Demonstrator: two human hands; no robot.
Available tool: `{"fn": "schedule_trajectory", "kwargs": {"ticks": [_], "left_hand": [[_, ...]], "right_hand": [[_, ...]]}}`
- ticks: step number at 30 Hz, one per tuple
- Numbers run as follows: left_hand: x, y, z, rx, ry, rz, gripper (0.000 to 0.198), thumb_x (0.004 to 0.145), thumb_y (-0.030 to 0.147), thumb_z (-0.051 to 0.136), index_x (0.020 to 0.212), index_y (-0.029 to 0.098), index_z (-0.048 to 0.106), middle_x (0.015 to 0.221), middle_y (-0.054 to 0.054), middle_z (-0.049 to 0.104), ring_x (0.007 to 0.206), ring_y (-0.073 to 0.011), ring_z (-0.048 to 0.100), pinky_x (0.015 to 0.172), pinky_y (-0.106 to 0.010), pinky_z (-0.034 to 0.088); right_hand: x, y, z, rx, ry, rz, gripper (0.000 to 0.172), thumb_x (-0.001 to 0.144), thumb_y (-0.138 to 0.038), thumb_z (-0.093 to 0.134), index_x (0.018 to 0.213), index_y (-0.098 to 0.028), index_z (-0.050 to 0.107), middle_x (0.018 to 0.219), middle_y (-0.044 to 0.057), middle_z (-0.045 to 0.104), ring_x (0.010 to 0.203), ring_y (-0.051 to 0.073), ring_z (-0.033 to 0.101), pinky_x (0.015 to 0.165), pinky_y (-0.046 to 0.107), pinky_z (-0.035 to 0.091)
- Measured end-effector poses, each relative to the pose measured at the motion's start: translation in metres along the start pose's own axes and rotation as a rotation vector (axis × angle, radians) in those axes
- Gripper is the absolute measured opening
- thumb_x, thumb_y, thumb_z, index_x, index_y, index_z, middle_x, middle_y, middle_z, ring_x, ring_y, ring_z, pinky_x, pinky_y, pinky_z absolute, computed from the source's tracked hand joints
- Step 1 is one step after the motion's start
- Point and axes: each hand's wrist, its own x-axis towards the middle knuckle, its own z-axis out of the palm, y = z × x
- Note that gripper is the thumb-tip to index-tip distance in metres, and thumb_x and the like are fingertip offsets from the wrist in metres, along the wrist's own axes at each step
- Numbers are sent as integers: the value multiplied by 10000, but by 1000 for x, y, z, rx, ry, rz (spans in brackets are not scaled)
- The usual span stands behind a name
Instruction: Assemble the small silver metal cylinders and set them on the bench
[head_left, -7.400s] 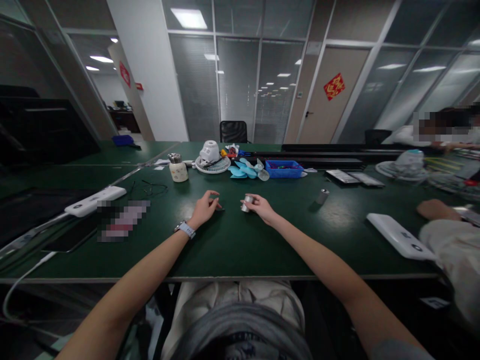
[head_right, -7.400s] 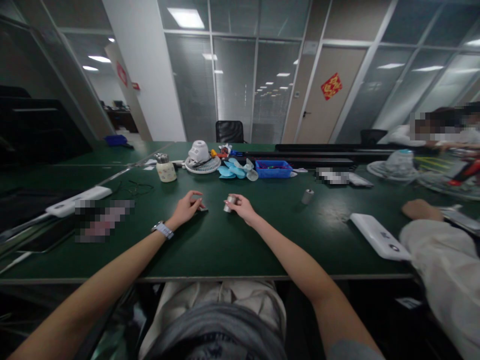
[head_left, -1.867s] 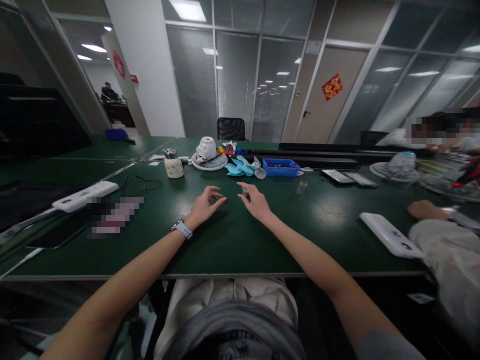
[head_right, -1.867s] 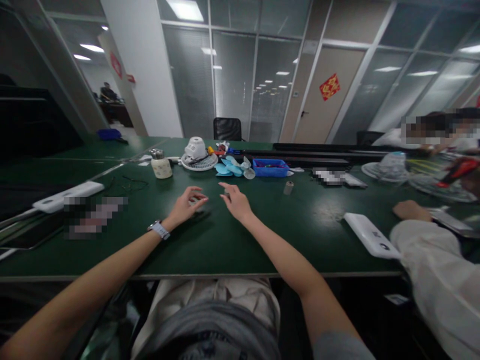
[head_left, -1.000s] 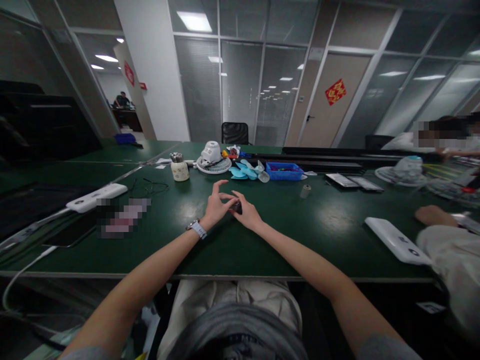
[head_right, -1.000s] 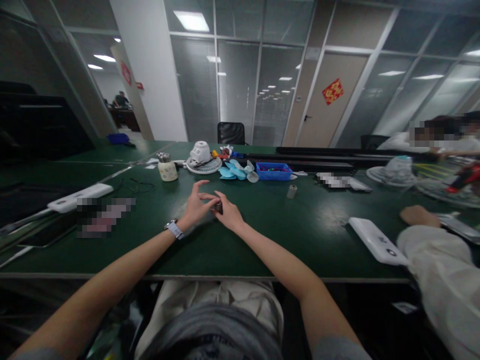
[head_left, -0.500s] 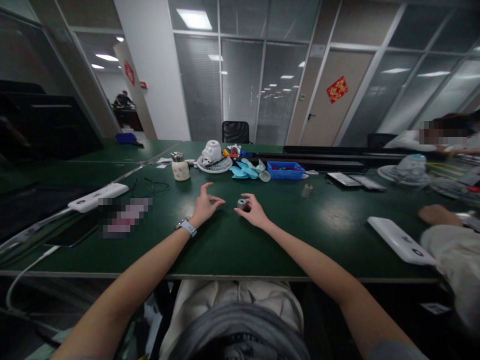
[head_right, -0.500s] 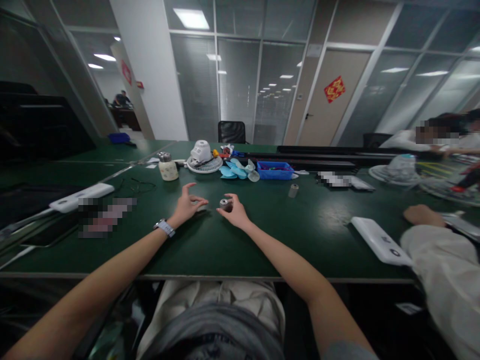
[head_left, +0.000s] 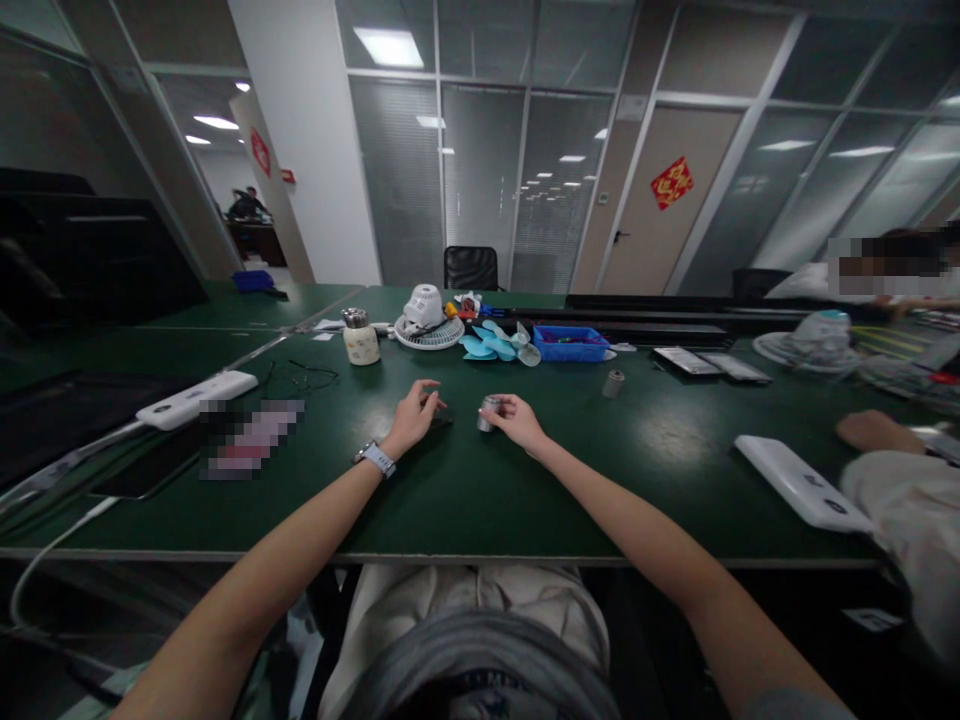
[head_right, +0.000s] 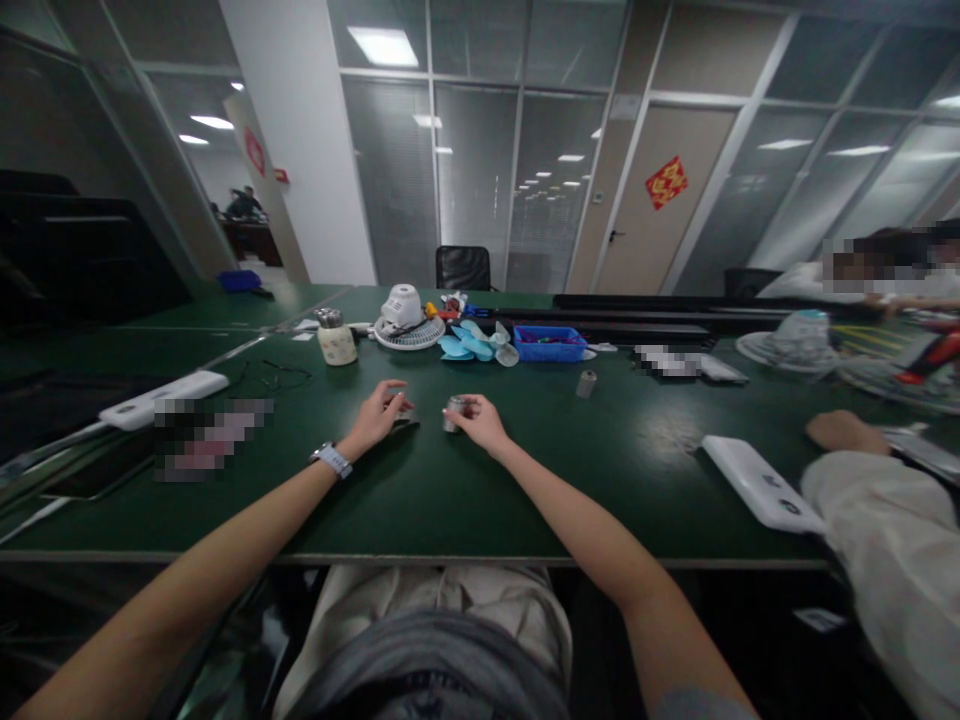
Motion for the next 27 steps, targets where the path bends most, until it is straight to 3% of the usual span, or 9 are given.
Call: {"fn": "schedule_trajectory", "kwargs": {"ticks": [4,7,14,20,27], "left_hand": [[0,3,-2,6,37,6,287,865,283,390,1077,170,546,746,-26,681,726,-167,642,705,-285,475],[-2,6,-2,-17,29,18,264,843,248,350,929,167,587,725,-26,662,711,-159,621,693,-271,466],[-2,10,-3,9,-4,23,321,812,283,318,706,170,598,716,-43,656,720,-169,597,685,-265,445],[-3,13,-5,88,-33,20,302,765,285,320,542,194,501,680,-45,675,681,-173,581,675,-272,412],[-3,9,-5,169,-71,17,346,774,293,332,548,184,571,640,-41,660,663,-177,574,643,-266,393]], "right_hand": [[1,-7,-6,408,-81,215,146,881,-169,585,1019,-125,570,989,118,713,898,158,686,869,299,536],[-1,-13,-10,568,-137,331,183,963,-214,440,1050,-114,566,1012,136,709,911,164,688,813,280,551],[-3,-20,-9,607,-133,421,252,997,-243,327,1144,-115,486,1048,154,691,821,160,695,705,274,574],[-3,-18,-8,592,-137,379,182,969,-222,441,1131,-150,487,1042,122,695,741,131,688,628,227,579],[-7,-27,-7,620,-123,441,224,975,-220,421,1137,-84,498,1060,162,675,793,136,687,653,228,595]]}}
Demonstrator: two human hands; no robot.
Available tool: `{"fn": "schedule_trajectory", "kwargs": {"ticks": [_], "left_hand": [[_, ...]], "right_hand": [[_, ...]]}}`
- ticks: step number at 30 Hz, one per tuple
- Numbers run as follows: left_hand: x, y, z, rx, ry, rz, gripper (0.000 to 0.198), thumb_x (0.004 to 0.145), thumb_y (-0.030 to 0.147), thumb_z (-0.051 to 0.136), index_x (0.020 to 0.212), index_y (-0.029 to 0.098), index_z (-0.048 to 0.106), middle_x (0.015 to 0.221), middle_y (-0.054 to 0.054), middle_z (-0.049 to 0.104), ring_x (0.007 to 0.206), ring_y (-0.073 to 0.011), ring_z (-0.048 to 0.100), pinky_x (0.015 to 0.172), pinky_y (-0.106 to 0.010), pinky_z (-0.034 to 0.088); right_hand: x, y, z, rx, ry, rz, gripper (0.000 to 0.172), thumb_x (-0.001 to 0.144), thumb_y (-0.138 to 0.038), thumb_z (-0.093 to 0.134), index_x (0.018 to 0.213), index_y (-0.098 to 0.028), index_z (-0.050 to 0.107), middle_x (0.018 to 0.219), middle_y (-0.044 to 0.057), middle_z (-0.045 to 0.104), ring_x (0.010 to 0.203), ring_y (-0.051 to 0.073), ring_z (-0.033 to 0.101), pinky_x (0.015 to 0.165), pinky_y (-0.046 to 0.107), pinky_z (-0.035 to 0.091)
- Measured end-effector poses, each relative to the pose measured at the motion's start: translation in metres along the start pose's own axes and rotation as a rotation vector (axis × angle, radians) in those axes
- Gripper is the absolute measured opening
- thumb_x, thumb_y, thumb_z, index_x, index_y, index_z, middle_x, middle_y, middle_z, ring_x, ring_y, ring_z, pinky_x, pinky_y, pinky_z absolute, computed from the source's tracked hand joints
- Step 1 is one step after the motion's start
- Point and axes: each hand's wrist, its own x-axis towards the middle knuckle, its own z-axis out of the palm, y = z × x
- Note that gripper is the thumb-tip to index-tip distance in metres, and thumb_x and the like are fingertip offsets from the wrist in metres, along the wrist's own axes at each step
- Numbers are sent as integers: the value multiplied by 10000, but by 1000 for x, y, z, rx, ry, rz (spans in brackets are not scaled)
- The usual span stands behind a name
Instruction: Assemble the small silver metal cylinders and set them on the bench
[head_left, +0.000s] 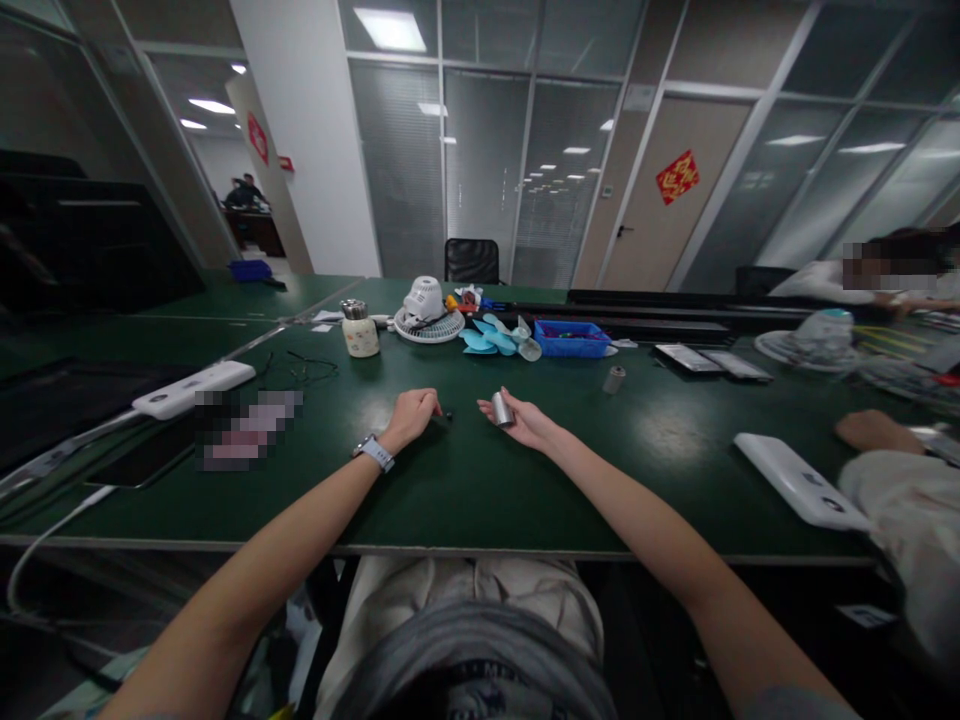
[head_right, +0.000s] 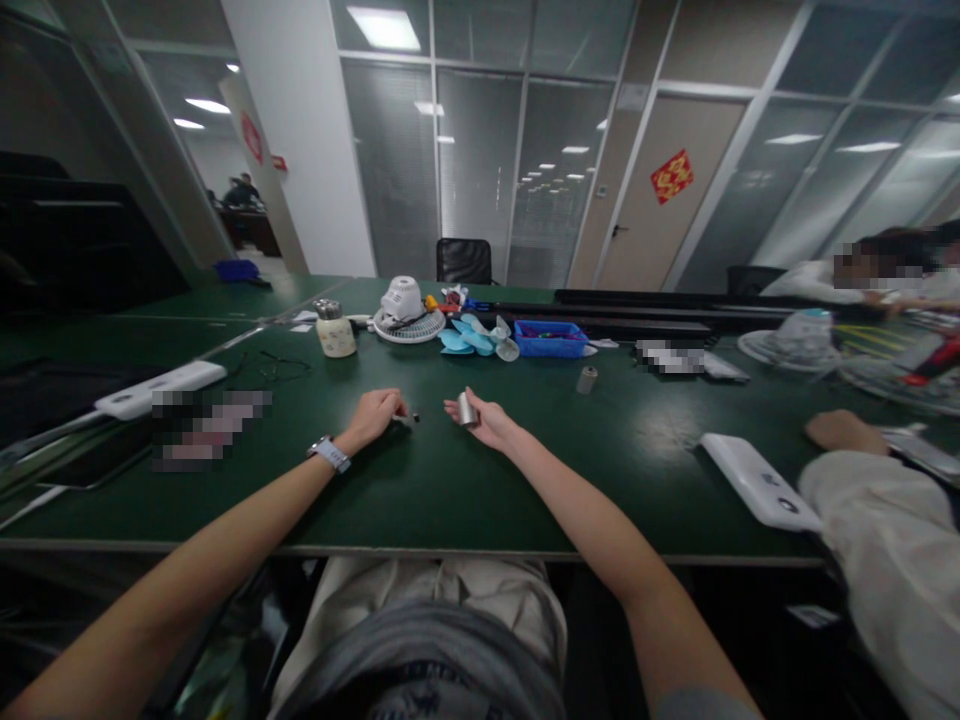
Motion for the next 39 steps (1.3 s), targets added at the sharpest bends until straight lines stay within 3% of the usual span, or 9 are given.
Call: {"fn": "schedule_trajectory", "kwargs": {"ticks": [5,9,12,18,23,30,39], "left_hand": [[1,-3,1,61,-3,11,352,775,297,330,535,187,562,611,-35,635,629,-168,545,614,-262,359],[1,-2,2,119,-9,6,341,771,287,321,497,190,498,540,-18,547,577,-151,487,580,-264,307],[1,0,2,153,13,9,309,768,271,322,478,194,396,497,6,438,528,-129,411,552,-270,250],[3,-3,5,162,15,15,298,763,265,325,473,195,313,485,19,350,512,-114,338,547,-284,202],[2,-4,5,139,15,29,298,760,273,323,472,198,311,487,18,340,513,-117,334,546,-287,200],[1,-1,4,124,6,7,300,767,277,326,477,200,320,485,18,343,519,-120,342,544,-284,204],[0,2,3,114,11,24,291,758,271,326,477,194,310,486,23,326,516,-112,327,543,-279,190]], "right_hand": [[0,-4,-2,88,5,61,253,988,-290,390,1123,-109,505,965,116,679,744,128,680,611,226,598],[4,-2,-6,62,31,10,131,953,-172,472,1044,-119,549,846,58,665,701,103,670,599,180,580],[5,-1,-8,53,40,2,129,918,-86,501,1026,-106,566,850,59,658,734,103,673,615,163,574],[4,0,-6,85,28,0,161,933,-107,468,1042,-112,586,908,68,640,822,119,668,699,191,586],[3,1,-5,41,-30,-13,207,968,-199,430,1078,-131,591,911,57,637,807,113,652,706,203,590],[5,1,-8,49,-30,44,400,1000,-370,303,1167,-93,539,856,98,633,816,150,667,670,235,580],[3,1,-7,72,-27,41,405,1005,-403,243,1114,-140,532,957,113,693,808,152,683,605,237,566]]}}
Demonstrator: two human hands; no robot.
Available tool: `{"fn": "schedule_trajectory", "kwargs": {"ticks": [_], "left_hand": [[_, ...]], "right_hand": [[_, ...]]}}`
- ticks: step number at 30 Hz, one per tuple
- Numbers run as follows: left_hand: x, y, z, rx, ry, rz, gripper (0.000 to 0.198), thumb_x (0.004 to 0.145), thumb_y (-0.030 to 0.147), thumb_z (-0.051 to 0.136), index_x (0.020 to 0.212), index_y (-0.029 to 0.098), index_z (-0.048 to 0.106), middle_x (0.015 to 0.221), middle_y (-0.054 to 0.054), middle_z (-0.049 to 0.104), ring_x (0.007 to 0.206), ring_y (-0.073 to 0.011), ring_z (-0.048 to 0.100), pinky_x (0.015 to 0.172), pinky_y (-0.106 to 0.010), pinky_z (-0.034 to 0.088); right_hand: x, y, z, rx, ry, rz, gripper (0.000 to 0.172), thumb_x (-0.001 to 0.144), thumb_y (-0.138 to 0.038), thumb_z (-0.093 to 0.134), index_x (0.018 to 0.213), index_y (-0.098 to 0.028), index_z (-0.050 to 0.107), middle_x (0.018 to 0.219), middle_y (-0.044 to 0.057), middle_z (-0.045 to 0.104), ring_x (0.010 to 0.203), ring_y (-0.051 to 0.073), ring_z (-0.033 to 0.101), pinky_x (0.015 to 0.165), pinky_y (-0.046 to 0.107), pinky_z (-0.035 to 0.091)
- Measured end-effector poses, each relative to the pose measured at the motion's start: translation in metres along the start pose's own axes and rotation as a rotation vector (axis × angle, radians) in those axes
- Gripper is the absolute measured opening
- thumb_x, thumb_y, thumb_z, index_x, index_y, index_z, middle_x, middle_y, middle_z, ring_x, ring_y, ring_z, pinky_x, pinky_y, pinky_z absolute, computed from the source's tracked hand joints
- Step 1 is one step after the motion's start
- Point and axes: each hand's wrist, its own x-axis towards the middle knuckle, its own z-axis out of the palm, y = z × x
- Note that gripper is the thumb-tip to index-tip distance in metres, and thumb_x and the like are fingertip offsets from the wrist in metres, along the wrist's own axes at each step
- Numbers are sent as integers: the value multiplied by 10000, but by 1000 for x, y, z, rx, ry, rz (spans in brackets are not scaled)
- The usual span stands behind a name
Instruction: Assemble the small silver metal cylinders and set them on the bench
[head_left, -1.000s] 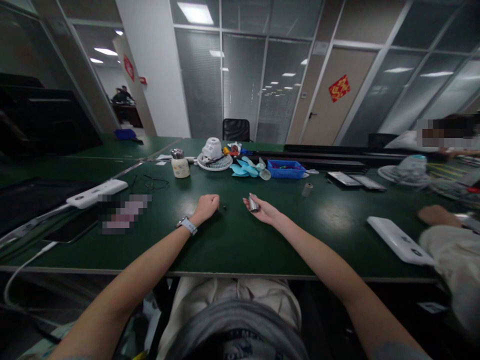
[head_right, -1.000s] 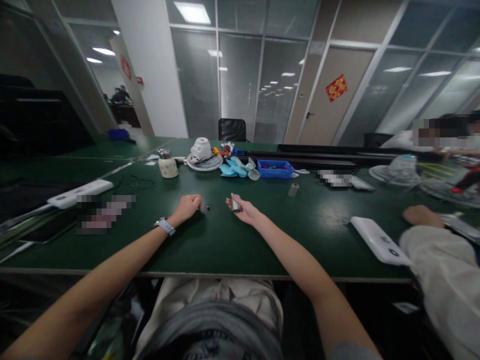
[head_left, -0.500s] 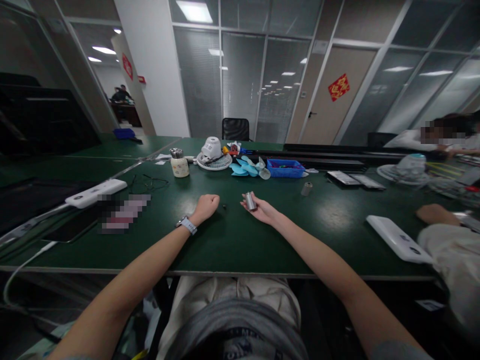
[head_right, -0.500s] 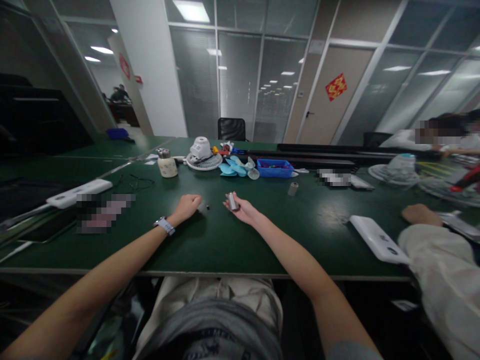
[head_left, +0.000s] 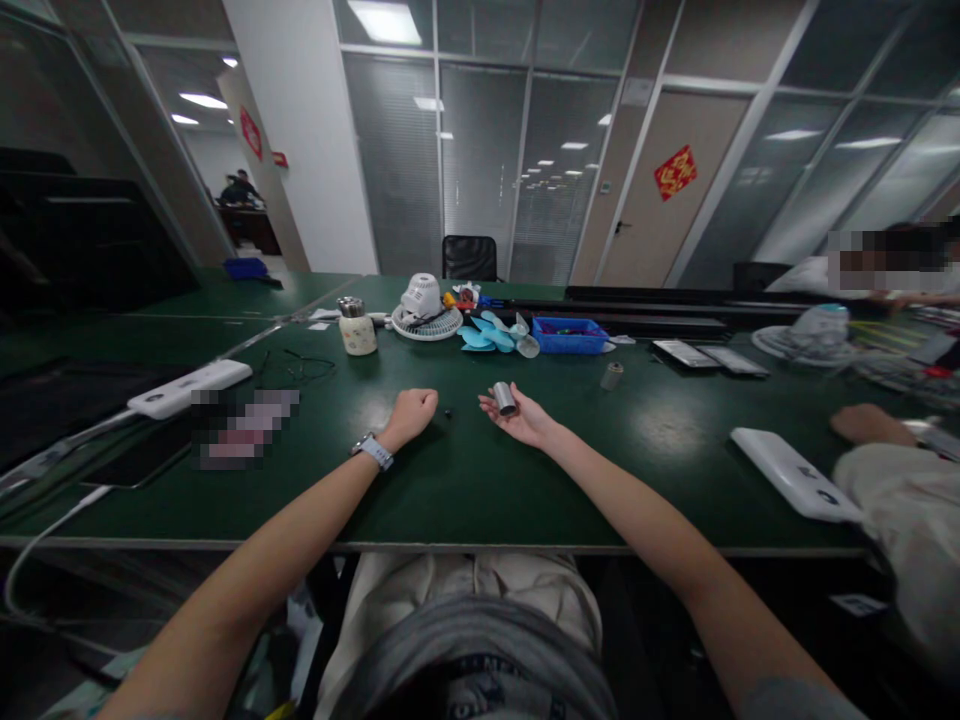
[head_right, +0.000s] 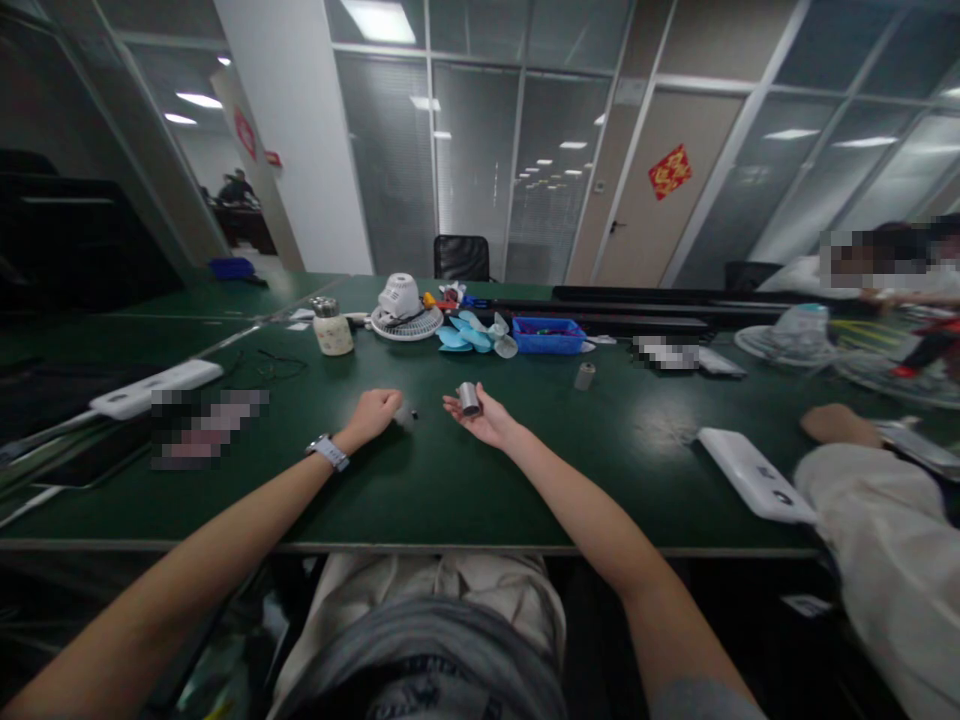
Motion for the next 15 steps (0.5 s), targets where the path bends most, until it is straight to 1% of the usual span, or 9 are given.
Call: {"fn": "schedule_trajectory", "kwargs": {"ticks": [4,7,11,13,15], "left_hand": [[-1,1,-1,-16,0,-4,292,762,264,330,478,195,315,486,24,338,518,-112,330,544,-274,201],[0,1,0,-13,-5,-10,291,762,261,332,479,196,317,486,24,342,518,-114,328,543,-275,201],[0,1,0,-19,-9,-6,293,766,258,331,479,197,324,486,25,344,521,-116,338,543,-272,212],[0,2,0,-15,-12,-12,294,765,255,334,477,197,322,483,25,343,521,-117,343,543,-271,216],[-1,2,-1,-16,-12,-13,292,766,254,337,479,196,323,484,26,346,523,-117,351,545,-269,221]], "right_hand": [[1,0,-2,8,-3,-2,384,998,-424,280,1079,-149,536,966,110,701,804,151,688,602,244,578],[1,-1,-2,-9,-3,-2,320,994,-395,338,1076,-150,527,962,107,701,769,143,691,592,236,583],[2,1,0,-46,18,-21,192,973,-265,437,1106,-145,507,983,115,697,793,144,696,628,223,588],[3,4,1,-67,48,-67,186,943,-171,483,1123,-131,503,1014,127,692,843,145,693,697,229,590],[4,8,2,-116,81,-139,221,893,-80,531,1109,-122,515,1033,122,690,890,136,683,783,233,577]]}}
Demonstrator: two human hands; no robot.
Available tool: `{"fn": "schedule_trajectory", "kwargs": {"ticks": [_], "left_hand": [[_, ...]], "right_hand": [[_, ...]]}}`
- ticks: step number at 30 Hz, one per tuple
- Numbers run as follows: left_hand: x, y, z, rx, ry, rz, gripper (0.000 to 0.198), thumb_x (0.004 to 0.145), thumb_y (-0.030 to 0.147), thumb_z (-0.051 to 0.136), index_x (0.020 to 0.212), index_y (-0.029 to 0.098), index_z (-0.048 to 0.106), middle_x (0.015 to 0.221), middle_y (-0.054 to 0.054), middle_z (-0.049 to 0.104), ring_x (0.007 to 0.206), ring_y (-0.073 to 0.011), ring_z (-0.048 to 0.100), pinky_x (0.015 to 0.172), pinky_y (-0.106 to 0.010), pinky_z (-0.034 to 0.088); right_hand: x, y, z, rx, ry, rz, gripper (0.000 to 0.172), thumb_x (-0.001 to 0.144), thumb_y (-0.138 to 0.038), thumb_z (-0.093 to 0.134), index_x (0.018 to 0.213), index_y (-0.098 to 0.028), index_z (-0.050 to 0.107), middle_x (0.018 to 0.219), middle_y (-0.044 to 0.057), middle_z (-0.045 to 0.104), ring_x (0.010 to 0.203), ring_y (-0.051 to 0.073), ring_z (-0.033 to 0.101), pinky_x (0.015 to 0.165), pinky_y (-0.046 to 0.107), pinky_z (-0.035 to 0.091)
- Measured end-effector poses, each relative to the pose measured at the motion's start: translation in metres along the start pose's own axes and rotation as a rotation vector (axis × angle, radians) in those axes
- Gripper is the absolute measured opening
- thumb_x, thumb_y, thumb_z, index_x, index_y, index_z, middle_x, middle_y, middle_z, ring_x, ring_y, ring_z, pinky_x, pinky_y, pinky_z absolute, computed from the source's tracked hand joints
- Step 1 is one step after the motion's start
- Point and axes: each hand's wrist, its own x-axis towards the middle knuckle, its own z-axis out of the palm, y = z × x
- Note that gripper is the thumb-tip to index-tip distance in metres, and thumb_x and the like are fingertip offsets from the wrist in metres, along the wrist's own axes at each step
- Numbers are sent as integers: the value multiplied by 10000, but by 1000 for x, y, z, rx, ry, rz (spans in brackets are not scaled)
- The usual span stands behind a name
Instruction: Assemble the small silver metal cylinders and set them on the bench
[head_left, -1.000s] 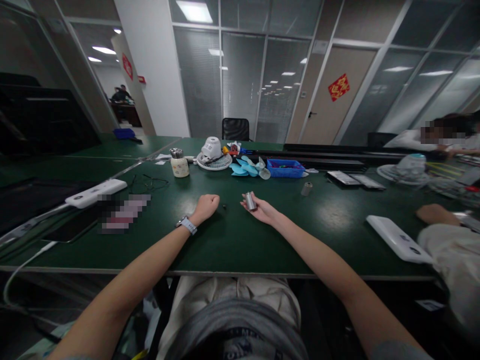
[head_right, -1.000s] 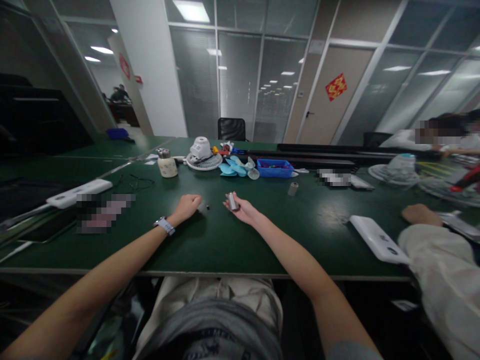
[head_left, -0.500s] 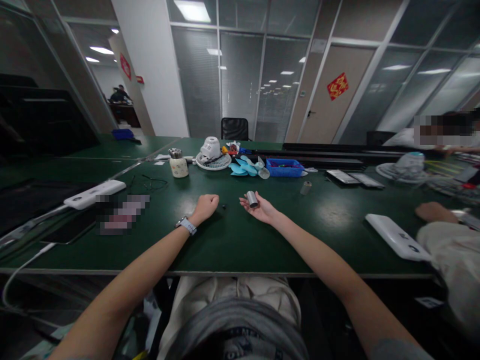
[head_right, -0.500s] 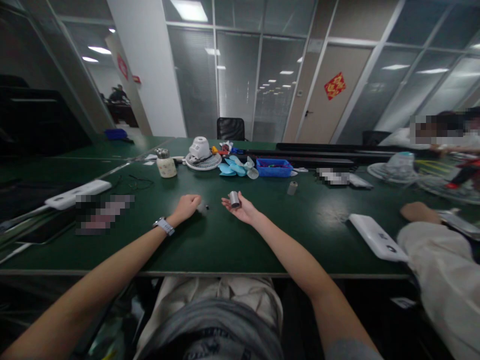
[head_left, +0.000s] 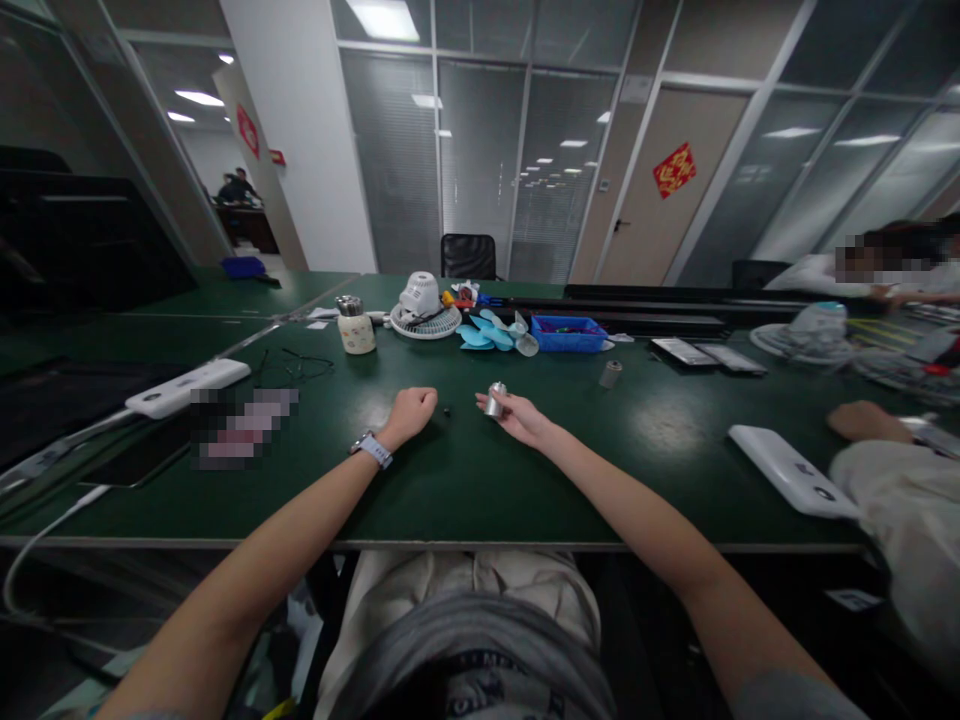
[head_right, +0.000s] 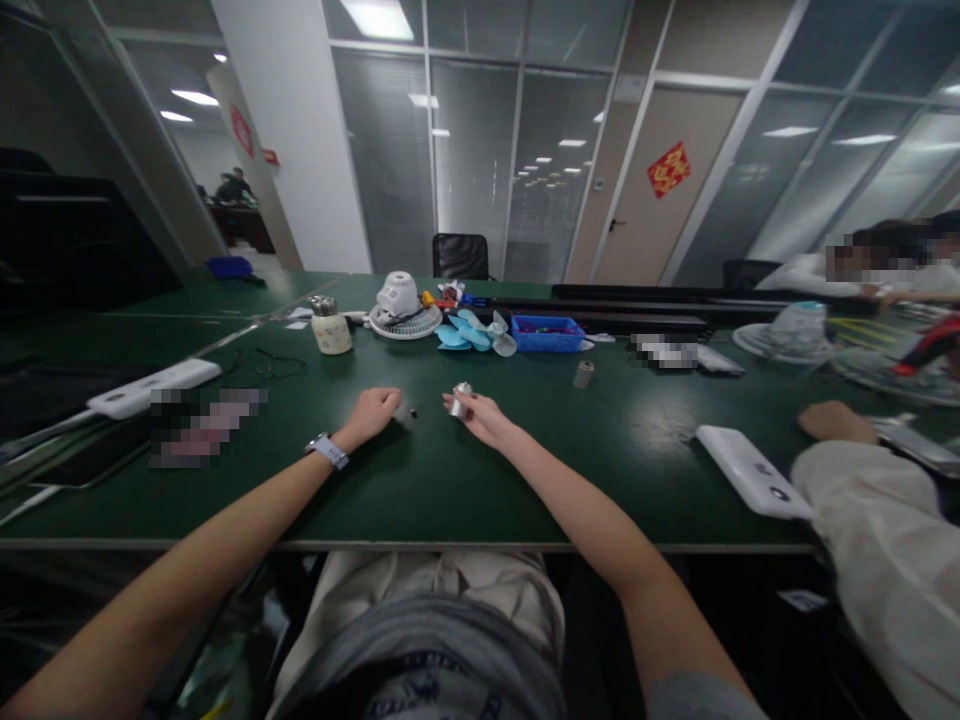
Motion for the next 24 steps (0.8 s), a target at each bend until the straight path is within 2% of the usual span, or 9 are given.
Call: {"fn": "schedule_trajectory", "kwargs": {"ticks": [4,8,11,13,16,20,22,24], "left_hand": [[-1,0,0,-5,-4,-1,289,773,262,334,492,196,335,492,28,352,529,-116,357,551,-268,226],[-1,0,-1,-3,-2,5,285,770,265,336,494,196,332,496,28,351,534,-117,362,553,-267,230],[-1,1,-1,11,-5,15,274,765,265,338,499,197,340,502,27,353,544,-119,364,557,-266,230],[-1,1,-1,14,-10,17,269,764,264,335,503,197,345,505,27,357,549,-119,366,559,-265,230],[-1,0,-1,5,-18,25,270,766,268,334,507,195,358,507,25,376,552,-120,376,561,-264,234],[-1,-1,-1,-7,-8,48,278,768,271,338,503,195,373,506,22,383,543,-123,378,557,-266,241],[-1,-2,0,-9,-4,50,278,769,270,340,503,195,374,508,22,386,541,-123,380,554,-266,243],[-1,-3,0,-8,-7,45,275,769,268,341,506,194,373,510,23,390,541,-121,383,552,-264,239]], "right_hand": [[-4,12,3,-211,16,-175,277,772,-24,663,986,-162,554,1038,63,697,973,124,657,916,282,526],[-9,22,6,-386,-12,-343,333,660,-68,765,902,-187,570,1020,32,698,943,123,658,952,324,500],[-7,19,4,-426,14,-395,367,624,-95,790,906,-197,579,1000,32,693,966,127,650,963,320,487],[-2,10,-1,-476,80,-440,393,629,-142,792,944,-218,570,1023,27,683,1040,138,625,963,320,484],[5,-14,-20,-597,308,-599,410,690,-239,744,1042,-234,535,1112,43,650,1108,151,589,959,322,477],[7,-52,-64,-780,809,-827,362,798,-277,622,1125,-178,502,1142,115,627,1059,176,604,964,322,439],[5,-69,-91,-844,1008,-851,351,823,-254,584,1145,-152,488,1134,146,626,1047,200,607,965,335,423],[2,-83,-117,-880,1153,-825,348,834,-224,555,1161,-143,465,1136,163,621,1049,217,608,962,347,415]]}}
